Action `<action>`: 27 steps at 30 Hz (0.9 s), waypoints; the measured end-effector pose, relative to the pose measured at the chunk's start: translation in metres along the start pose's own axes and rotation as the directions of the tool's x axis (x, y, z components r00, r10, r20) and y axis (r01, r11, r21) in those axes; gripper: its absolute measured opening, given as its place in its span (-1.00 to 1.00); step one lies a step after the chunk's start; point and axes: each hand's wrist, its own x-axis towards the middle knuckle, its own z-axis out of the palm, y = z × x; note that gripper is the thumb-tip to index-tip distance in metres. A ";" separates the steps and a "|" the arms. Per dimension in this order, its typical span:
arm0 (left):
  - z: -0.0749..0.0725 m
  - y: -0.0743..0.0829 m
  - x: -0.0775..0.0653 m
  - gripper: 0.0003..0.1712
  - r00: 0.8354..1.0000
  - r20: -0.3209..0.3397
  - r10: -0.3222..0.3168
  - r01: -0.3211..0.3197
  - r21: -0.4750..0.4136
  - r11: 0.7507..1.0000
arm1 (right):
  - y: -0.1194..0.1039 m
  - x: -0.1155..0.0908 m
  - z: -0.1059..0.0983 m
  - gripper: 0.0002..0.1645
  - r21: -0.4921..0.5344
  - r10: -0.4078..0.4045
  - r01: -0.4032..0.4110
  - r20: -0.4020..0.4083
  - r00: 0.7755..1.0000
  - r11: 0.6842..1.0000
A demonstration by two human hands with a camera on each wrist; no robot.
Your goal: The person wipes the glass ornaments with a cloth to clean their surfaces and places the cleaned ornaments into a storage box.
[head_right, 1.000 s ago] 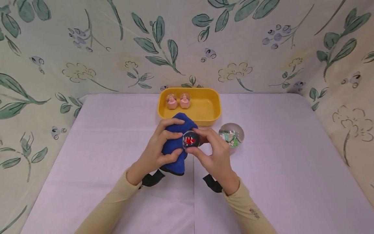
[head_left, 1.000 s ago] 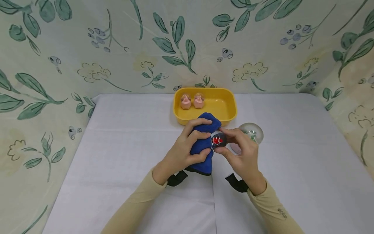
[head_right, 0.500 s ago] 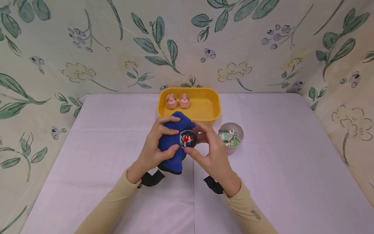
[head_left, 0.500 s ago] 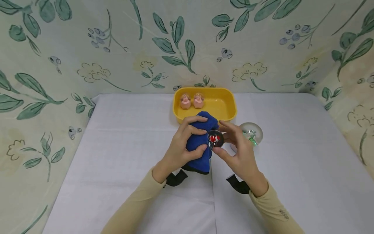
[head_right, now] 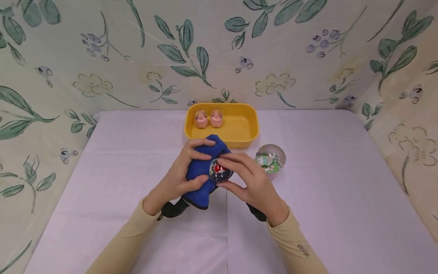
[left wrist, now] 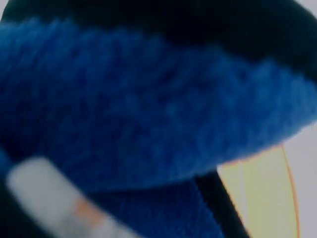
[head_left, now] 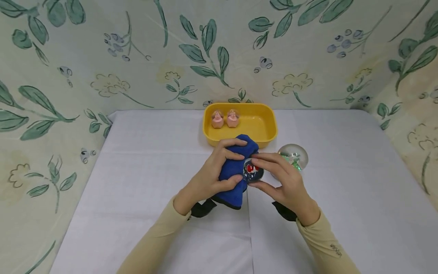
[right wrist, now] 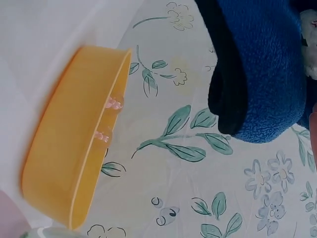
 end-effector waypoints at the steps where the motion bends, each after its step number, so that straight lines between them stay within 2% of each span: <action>1: 0.000 0.001 0.000 -0.49 1.000 0.021 0.003 -0.003 0.023 1.000 | 0.000 -0.001 0.000 -0.42 -0.005 -0.001 0.001 -0.006 1.000 1.000; 4: 0.000 0.002 0.000 -0.46 0.997 0.071 0.023 -0.030 0.099 0.995 | 0.001 -0.002 -0.001 -0.37 -0.015 0.027 -0.027 -0.029 0.999 1.000; 8: 0.002 0.002 0.000 -0.45 0.992 0.104 0.067 -0.087 0.199 0.976 | 0.003 -0.004 0.000 -0.30 -0.006 0.089 -0.090 -0.082 0.993 0.996; 12: 0.005 0.000 -0.001 -0.42 0.987 0.119 0.110 -0.139 0.273 0.952 | 0.004 -0.006 0.004 -0.28 0.078 0.188 -0.179 -0.119 0.975 0.981; 14: 0.006 0.000 -0.002 -0.38 0.986 0.122 0.116 -0.147 0.293 0.945 | 0.002 -0.008 0.006 -0.28 0.149 0.278 -0.259 -0.120 0.953 0.954; 16: 0.007 -0.002 -0.003 -0.30 0.987 0.117 0.106 -0.136 0.295 0.946 | -0.001 -0.009 0.008 -0.35 0.226 0.383 -0.354 -0.102 0.918 0.908; 18: 0.007 -0.003 -0.004 -0.24 0.992 0.098 0.081 -0.105 0.283 0.953 | -0.005 -0.009 0.009 -0.45 0.278 0.454 -0.420 -0.069 0.888 0.864; 20: 0.006 -0.005 -0.005 -0.22 0.996 0.071 0.053 -0.070 0.263 0.962 | -0.008 -0.008 0.010 -0.48 0.312 0.495 -0.467 -0.013 0.869 0.827; 23: 0.004 -0.007 -0.007 -0.21 0.999 0.038 0.027 -0.035 0.242 0.970 | -0.010 -0.005 0.011 -0.34 0.349 0.505 -0.490 0.054 0.861 0.799; 25: 0.002 -0.008 -0.008 -0.21 0.999 0.027 0.018 -0.025 0.247 0.969 | -0.010 -0.004 0.012 -0.29 0.363 0.527 -0.514 0.070 0.847 0.778; 27: 0.001 -0.009 -0.010 -0.23 1.000 0.024 0.010 -0.015 0.258 0.966 | -0.011 -0.004 0.014 -0.31 0.372 0.554 -0.531 0.053 0.831 0.761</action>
